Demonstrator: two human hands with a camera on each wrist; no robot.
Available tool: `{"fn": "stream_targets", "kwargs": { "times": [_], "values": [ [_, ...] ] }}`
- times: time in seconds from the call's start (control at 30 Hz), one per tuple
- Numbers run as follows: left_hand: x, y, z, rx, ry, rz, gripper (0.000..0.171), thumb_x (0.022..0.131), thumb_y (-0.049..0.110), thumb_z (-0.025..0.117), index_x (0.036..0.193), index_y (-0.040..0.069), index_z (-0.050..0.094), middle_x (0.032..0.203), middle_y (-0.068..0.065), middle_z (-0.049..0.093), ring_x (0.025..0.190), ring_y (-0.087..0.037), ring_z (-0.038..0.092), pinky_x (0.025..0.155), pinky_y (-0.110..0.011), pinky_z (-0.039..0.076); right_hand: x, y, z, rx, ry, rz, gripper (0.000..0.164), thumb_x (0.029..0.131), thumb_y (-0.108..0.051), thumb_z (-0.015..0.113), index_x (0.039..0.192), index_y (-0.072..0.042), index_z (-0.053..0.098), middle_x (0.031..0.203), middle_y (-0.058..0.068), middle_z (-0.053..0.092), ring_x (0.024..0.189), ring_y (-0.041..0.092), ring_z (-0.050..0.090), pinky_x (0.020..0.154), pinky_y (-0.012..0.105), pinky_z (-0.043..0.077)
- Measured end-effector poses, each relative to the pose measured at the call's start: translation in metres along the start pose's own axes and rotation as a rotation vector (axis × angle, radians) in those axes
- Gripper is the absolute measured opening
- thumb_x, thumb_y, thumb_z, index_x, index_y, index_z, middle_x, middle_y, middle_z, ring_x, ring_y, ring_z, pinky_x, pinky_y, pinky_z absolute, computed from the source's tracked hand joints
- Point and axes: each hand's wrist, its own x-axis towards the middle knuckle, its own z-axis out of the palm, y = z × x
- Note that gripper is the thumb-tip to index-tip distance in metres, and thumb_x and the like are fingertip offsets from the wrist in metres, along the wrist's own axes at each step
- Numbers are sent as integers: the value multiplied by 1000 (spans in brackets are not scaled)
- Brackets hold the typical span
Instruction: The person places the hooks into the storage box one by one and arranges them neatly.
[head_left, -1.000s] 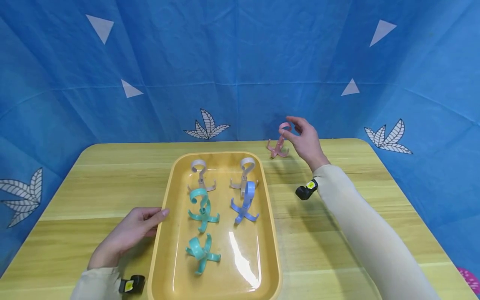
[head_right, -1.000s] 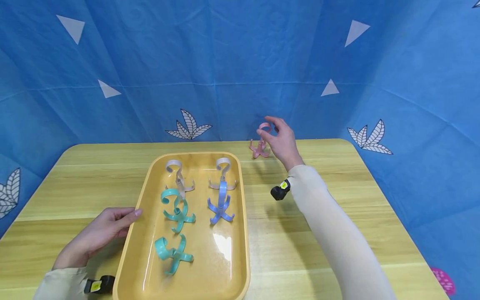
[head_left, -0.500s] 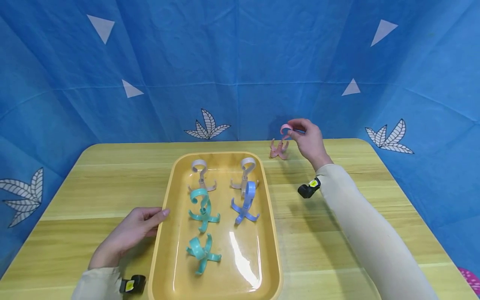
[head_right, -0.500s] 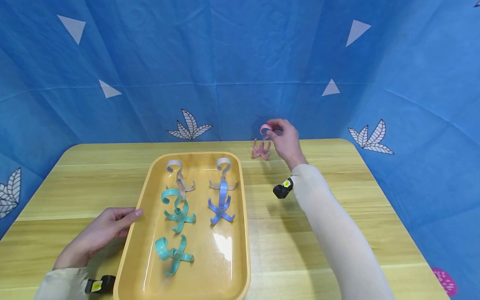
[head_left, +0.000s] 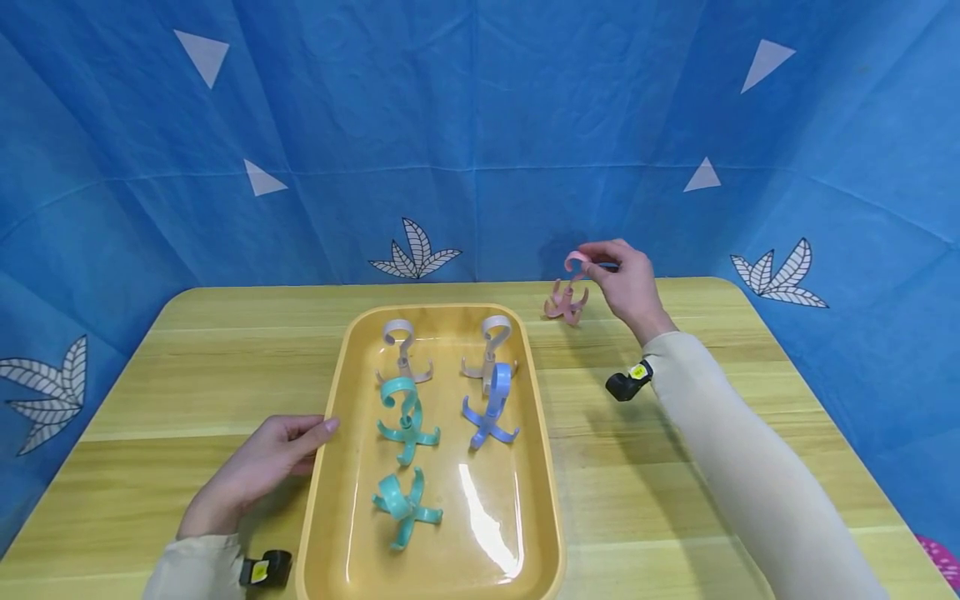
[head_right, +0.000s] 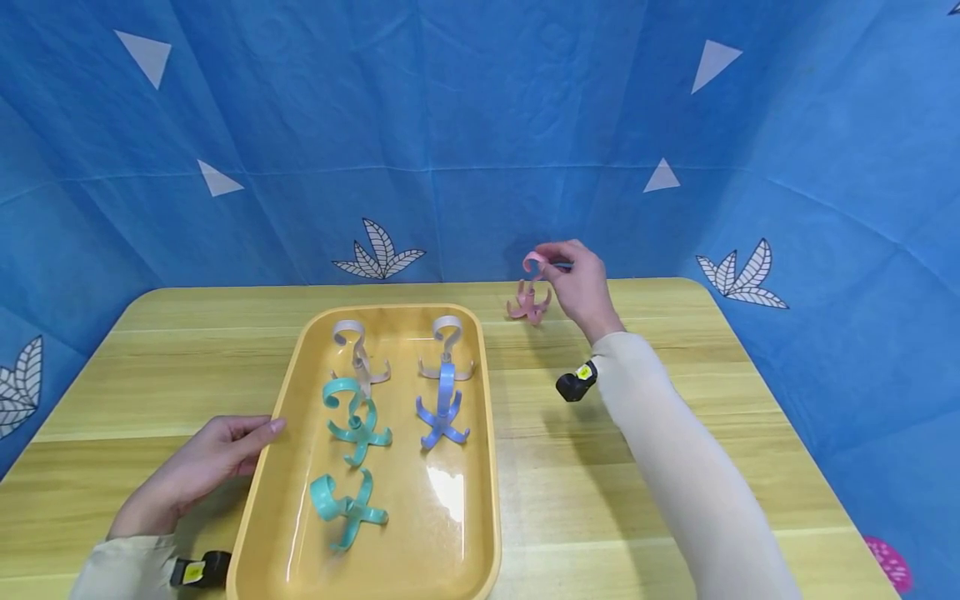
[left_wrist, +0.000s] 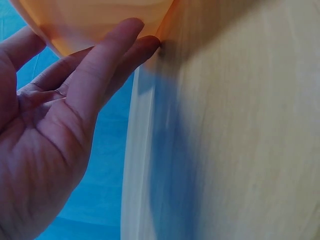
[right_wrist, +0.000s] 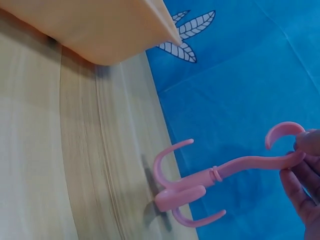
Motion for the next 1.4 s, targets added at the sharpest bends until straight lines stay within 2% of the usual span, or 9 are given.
{"fn": "stream_targets", "kwargs": {
  "times": [0.4, 0.6, 0.8, 0.97, 1.23, 1.4],
  "values": [
    [0, 0, 1, -14, 5, -2, 51, 105, 30, 51, 125, -16, 55, 118, -24, 62, 102, -29, 66, 85, -40, 56, -21, -15, -15, 60, -52, -8, 26, 96, -21, 67, 120, -9, 70, 107, 3, 60, 99, 19, 62, 81, 23, 52],
    [0, -1, 1, -11, 10, 0, 49, 105, 30, 51, 121, -15, 58, 116, -23, 62, 102, -29, 66, 85, -40, 56, -31, -25, -20, 88, -63, -42, 26, 95, -21, 69, 117, -8, 71, 106, 4, 61, 97, 18, 64, 83, 22, 53],
    [0, 0, 1, 3, 23, -23, 56, 104, 32, 52, 131, -17, 50, 123, -25, 60, 104, -29, 65, 86, -39, 56, -39, -39, -23, 129, -62, -98, 23, 95, -10, 67, 117, -4, 71, 105, 7, 61, 97, 24, 63, 84, 21, 52],
    [1, 0, 0, 9, 8, -27, 54, 104, 34, 51, 128, -15, 54, 120, -23, 62, 104, -29, 65, 86, -38, 56, -41, -38, -24, 147, -53, -148, 21, 94, -9, 68, 114, -4, 72, 105, 5, 62, 95, 17, 63, 85, 23, 52],
    [1, 0, -2, 12, -8, -13, 53, 105, 31, 51, 129, -16, 53, 120, -23, 63, 103, -29, 66, 85, -38, 56, -47, -39, -26, 151, -65, -152, 19, 93, -8, 69, 111, -2, 72, 104, 6, 62, 96, 16, 62, 90, 28, 51],
    [2, 1, -2, 18, -7, -18, 54, 105, 32, 50, 130, -16, 52, 120, -24, 62, 104, -29, 65, 85, -38, 56, -51, -40, -28, 134, -73, -156, 17, 93, -6, 68, 109, -2, 72, 105, 6, 62, 97, 17, 62, 91, 26, 51]
  ]
}}
